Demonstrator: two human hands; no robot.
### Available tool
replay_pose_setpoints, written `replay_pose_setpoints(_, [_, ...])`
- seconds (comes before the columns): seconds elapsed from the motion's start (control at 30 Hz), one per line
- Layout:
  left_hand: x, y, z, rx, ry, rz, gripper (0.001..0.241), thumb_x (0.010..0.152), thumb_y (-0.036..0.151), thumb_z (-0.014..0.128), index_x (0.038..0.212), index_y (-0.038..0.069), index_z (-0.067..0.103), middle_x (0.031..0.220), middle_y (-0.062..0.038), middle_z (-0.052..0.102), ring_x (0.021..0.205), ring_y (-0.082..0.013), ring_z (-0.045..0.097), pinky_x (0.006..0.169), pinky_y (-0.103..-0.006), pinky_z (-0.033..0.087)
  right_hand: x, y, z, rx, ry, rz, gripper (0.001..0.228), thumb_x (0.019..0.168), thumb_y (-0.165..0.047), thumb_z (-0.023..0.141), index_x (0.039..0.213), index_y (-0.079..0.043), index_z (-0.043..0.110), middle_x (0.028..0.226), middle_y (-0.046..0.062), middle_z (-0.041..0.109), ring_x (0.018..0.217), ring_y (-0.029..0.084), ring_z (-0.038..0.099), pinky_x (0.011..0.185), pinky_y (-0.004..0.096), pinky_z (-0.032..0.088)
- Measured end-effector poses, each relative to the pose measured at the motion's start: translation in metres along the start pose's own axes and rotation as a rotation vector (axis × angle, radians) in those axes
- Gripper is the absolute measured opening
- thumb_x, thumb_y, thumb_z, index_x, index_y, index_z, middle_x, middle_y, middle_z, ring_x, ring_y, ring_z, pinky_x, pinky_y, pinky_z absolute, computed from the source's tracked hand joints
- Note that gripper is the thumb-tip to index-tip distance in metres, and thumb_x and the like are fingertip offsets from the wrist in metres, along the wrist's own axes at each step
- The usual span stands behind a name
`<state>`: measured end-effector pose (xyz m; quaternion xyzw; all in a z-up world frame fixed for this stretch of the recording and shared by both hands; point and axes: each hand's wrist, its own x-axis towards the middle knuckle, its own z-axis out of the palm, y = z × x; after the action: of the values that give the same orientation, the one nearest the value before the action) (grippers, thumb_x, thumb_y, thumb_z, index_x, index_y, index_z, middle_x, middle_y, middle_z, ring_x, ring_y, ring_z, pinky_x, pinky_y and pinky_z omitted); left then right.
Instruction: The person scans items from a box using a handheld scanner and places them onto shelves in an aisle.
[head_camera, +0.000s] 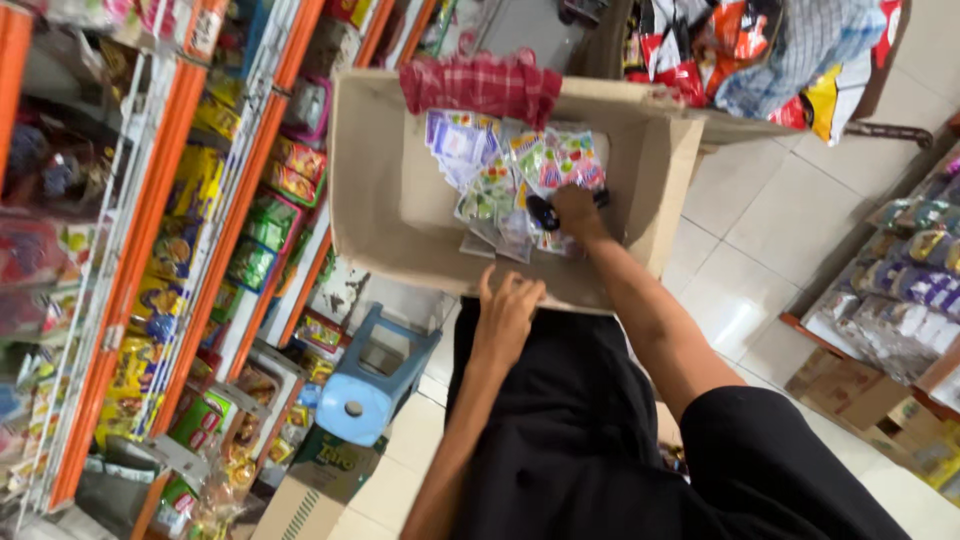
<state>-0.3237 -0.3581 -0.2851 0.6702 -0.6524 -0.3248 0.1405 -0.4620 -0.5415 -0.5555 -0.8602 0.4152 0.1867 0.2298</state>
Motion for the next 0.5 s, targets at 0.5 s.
replay_pose_setpoints(0.5, [-0.025, -0.011, -0.068, -0.169, 0.137, -0.085, 0.03, 0.077, 0.011, 0.081, 0.103, 0.01, 0.066, 0.108, -0.007, 0.068, 0.133, -0.0304, 0.052, 0.121, -0.0567, 0.019, -0.037, -0.044, -0.074, 0.712, -0.077, 0.019, 0.039, 0.069, -0.004, 0.082, 0.106, -0.002, 0.068, 0.088, 0.018, 0.074, 0.078, 0.028, 0.074, 0.071, 0.041, 0.058])
